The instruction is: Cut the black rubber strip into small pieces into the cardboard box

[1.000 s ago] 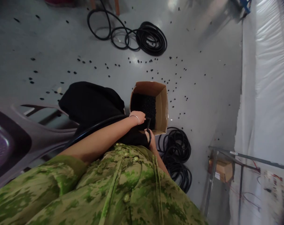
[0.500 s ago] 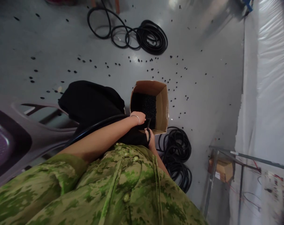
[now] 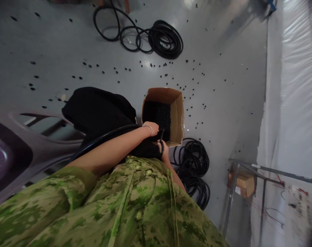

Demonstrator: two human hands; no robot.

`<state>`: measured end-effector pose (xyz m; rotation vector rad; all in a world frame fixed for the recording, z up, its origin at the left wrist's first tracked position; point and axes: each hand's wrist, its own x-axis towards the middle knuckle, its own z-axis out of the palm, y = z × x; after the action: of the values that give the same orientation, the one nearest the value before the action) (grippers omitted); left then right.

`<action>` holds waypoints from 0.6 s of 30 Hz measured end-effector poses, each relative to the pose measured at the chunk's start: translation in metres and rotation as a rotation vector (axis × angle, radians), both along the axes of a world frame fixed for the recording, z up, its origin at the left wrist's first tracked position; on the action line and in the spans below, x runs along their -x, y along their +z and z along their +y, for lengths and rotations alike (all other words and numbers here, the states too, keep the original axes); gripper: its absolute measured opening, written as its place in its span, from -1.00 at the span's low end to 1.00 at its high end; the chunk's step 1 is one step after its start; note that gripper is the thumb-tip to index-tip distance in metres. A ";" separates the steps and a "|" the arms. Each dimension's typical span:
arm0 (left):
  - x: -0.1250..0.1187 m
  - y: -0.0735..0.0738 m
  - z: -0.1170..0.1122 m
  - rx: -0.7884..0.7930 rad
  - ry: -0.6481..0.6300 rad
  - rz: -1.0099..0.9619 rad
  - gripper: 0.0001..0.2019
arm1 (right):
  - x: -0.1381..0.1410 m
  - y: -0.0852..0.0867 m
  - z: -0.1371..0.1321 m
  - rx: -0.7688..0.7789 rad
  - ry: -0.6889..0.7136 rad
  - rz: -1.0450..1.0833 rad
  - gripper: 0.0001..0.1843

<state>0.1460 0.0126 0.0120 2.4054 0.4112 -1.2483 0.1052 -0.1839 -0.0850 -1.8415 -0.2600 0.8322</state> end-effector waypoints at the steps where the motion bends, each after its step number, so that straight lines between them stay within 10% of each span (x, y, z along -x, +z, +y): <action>1: 0.000 -0.001 0.000 0.001 0.004 -0.003 -0.61 | 0.001 -0.001 0.001 0.009 -0.006 -0.002 -0.69; 18: 0.001 0.003 0.000 -0.005 0.037 -0.051 -0.63 | -0.004 0.005 0.000 0.018 0.010 0.025 -0.64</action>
<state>0.1454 0.0123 0.0146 2.4170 0.4415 -1.1685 0.1090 -0.1836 -0.0800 -1.8468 -0.2469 0.8660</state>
